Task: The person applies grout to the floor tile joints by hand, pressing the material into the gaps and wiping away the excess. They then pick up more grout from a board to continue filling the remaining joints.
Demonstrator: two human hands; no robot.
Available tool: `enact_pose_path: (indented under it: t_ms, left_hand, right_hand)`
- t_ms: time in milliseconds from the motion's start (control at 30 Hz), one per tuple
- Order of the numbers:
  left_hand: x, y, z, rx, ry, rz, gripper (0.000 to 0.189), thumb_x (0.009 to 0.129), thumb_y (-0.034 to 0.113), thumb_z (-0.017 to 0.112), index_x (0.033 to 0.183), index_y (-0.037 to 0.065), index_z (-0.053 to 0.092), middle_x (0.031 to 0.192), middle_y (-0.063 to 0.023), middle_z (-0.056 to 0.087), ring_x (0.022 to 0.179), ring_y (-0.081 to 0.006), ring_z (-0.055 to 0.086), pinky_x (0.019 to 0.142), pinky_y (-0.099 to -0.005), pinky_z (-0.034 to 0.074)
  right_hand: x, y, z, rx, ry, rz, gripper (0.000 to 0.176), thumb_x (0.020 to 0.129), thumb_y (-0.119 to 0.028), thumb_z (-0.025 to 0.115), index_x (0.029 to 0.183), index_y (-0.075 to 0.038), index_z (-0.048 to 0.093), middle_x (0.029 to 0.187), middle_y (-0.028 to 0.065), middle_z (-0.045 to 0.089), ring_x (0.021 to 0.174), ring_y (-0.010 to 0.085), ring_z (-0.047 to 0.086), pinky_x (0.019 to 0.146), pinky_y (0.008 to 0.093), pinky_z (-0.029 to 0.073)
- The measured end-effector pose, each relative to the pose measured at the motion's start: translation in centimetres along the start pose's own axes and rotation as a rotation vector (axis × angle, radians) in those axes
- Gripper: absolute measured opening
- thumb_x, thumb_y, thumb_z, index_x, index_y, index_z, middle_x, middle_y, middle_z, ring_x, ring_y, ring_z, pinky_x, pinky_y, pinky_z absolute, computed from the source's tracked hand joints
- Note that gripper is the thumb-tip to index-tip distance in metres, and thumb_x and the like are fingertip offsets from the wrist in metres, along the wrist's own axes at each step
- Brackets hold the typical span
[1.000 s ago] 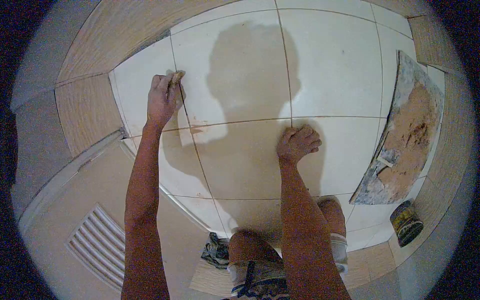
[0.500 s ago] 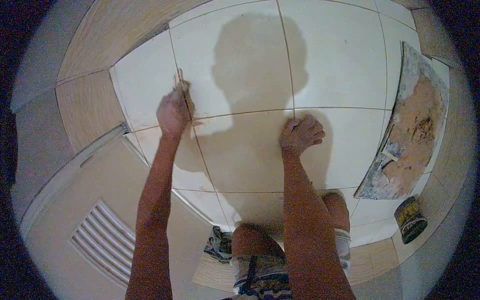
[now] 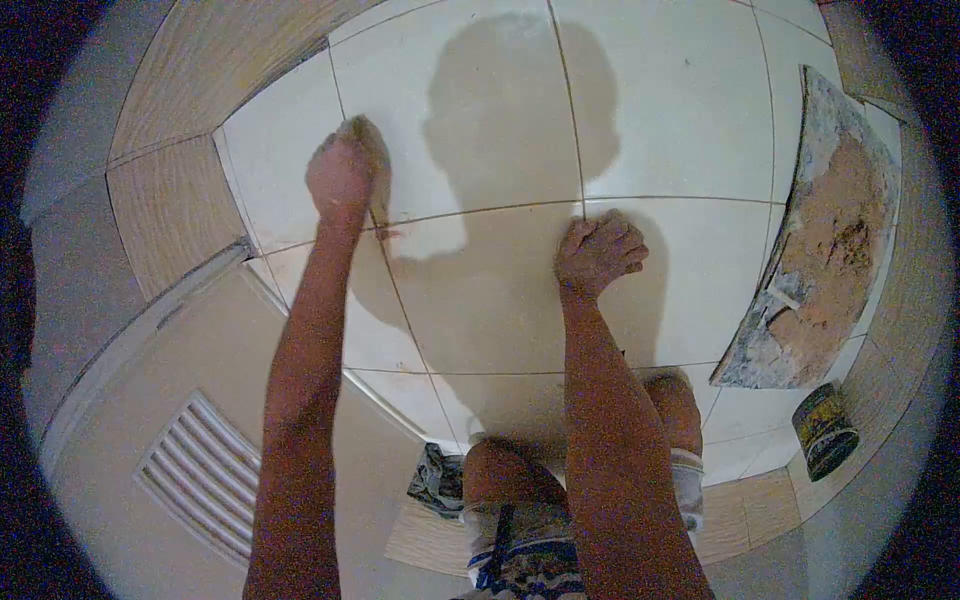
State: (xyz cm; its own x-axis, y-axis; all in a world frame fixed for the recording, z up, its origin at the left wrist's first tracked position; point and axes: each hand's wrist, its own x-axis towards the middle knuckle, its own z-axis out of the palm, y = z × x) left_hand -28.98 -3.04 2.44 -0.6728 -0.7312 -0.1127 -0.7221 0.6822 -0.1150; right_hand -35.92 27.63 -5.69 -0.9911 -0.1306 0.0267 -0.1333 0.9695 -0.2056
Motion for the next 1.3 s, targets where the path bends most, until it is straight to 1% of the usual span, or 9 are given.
enact_pose_path:
  t_ms: [233, 300, 367, 433, 567, 700, 967, 1167, 1300]
  left_hand:
    - [-6.0, 1.4, 0.3, 0.01, 0.12, -0.011, 0.026, 0.089, 0.025, 0.055, 0.105, 0.007, 0.066, 0.097, -0.0147, 0.067, 0.079, -0.0337, 0.065, 0.07, -0.0442, 0.053]
    - [-4.8, 0.0, -1.7, -0.15, -0.276, -0.145, 0.022, 0.088, 0.022, 0.056, 0.1, 0.009, 0.068, 0.092, -0.0151, 0.068, 0.078, -0.0344, 0.064, 0.072, -0.0449, 0.052]
    - [-1.6, -3.4, -1.1, -0.201, -0.044, 0.024, 0.021, 0.088, 0.022, 0.057, 0.098, 0.008, 0.069, 0.093, -0.0161, 0.068, 0.081, -0.0359, 0.065, 0.074, -0.0438, 0.052]
    - [1.8, -3.4, -2.9, -0.244, 0.151, 0.08, 0.023, 0.087, 0.018, 0.056, 0.103, 0.009, 0.068, 0.095, -0.0151, 0.068, 0.085, -0.0337, 0.066, 0.076, -0.0421, 0.052]
    - [1.6, -3.3, 0.1, 0.02, 0.019, 0.205, 0.029, 0.085, 0.019, 0.057, 0.112, 0.01, 0.064, 0.094, -0.0126, 0.068, 0.08, -0.0349, 0.064, 0.072, -0.0428, 0.052]
    - [-6.8, -3.1, 0.5, -0.22, 0.023, 0.331, 0.034, 0.077, 0.012, 0.064, 0.111, 0.011, 0.063, 0.097, -0.0122, 0.066, 0.084, -0.029, 0.062, 0.071, -0.0405, 0.049]
    - [-0.2, -4.1, -2.7, -0.414, 0.123, 0.03, 0.024, 0.084, 0.012, 0.055, 0.105, 0.006, 0.064, 0.095, -0.0184, 0.066, 0.088, -0.0355, 0.063, 0.078, -0.043, 0.05]
    - [-2.3, -4.7, 1.3, -0.334, 0.129, 0.22, 0.026, 0.081, 0.008, 0.062, 0.108, 0.008, 0.063, 0.107, -0.0154, 0.066, 0.1, -0.0326, 0.062, 0.089, -0.0412, 0.05]
    - [-2.6, -6.5, 0.8, -0.353, 0.187, 0.468, 0.033, 0.075, 0.004, 0.066, 0.107, 0.008, 0.062, 0.112, -0.0132, 0.064, 0.109, -0.0338, 0.059, 0.102, -0.0478, 0.042]
  right_hand:
    - [-0.2, 0.1, 0.2, -0.085, 0.018, -0.025, 0.041, 0.084, -0.033, 0.048, 0.113, -0.004, 0.046, 0.111, 0.0208, 0.041, 0.1, 0.0378, 0.038, 0.083, 0.0544, 0.03]
    - [-0.1, 0.1, 0.4, -0.026, 0.04, -0.018, 0.041, 0.082, -0.031, 0.05, 0.111, -0.003, 0.047, 0.111, 0.0218, 0.042, 0.099, 0.0401, 0.04, 0.082, 0.0593, 0.032]
    - [-0.6, 0.3, 0.3, 0.016, 0.055, -0.003, 0.04, 0.081, -0.029, 0.052, 0.11, -0.003, 0.048, 0.112, 0.0228, 0.044, 0.099, 0.0425, 0.041, 0.081, 0.0642, 0.034]
    - [-0.3, 0.3, 0.3, -0.065, 0.005, -0.027, 0.041, 0.084, -0.033, 0.049, 0.113, -0.004, 0.046, 0.112, 0.0207, 0.041, 0.101, 0.0383, 0.038, 0.083, 0.0543, 0.031]
    - [-0.1, -0.1, 0.0, -0.088, 0.005, -0.02, 0.041, 0.083, -0.032, 0.049, 0.113, -0.005, 0.046, 0.114, 0.0209, 0.041, 0.102, 0.0389, 0.038, 0.083, 0.0543, 0.031]
    - [-0.1, -0.2, -0.3, -0.007, -0.048, 0.034, 0.042, 0.083, -0.032, 0.048, 0.113, -0.003, 0.049, 0.114, 0.0242, 0.044, 0.104, 0.043, 0.039, 0.084, 0.0629, 0.032]
    - [-0.2, 0.5, 0.4, -0.038, -0.005, 0.015, 0.045, 0.082, -0.034, 0.049, 0.115, -0.003, 0.048, 0.115, 0.0231, 0.043, 0.103, 0.0427, 0.039, 0.083, 0.0609, 0.032]
    - [-0.2, 0.1, 0.2, -0.031, -0.021, 0.025, 0.047, 0.082, -0.033, 0.049, 0.117, -0.002, 0.048, 0.116, 0.0245, 0.043, 0.103, 0.0437, 0.039, 0.081, 0.063, 0.032]
    - [-0.2, 0.1, 0.3, -0.11, 0.051, -0.025, 0.043, 0.082, -0.035, 0.049, 0.109, -0.002, 0.048, 0.11, 0.0206, 0.042, 0.1, 0.0379, 0.038, 0.084, 0.0541, 0.031]
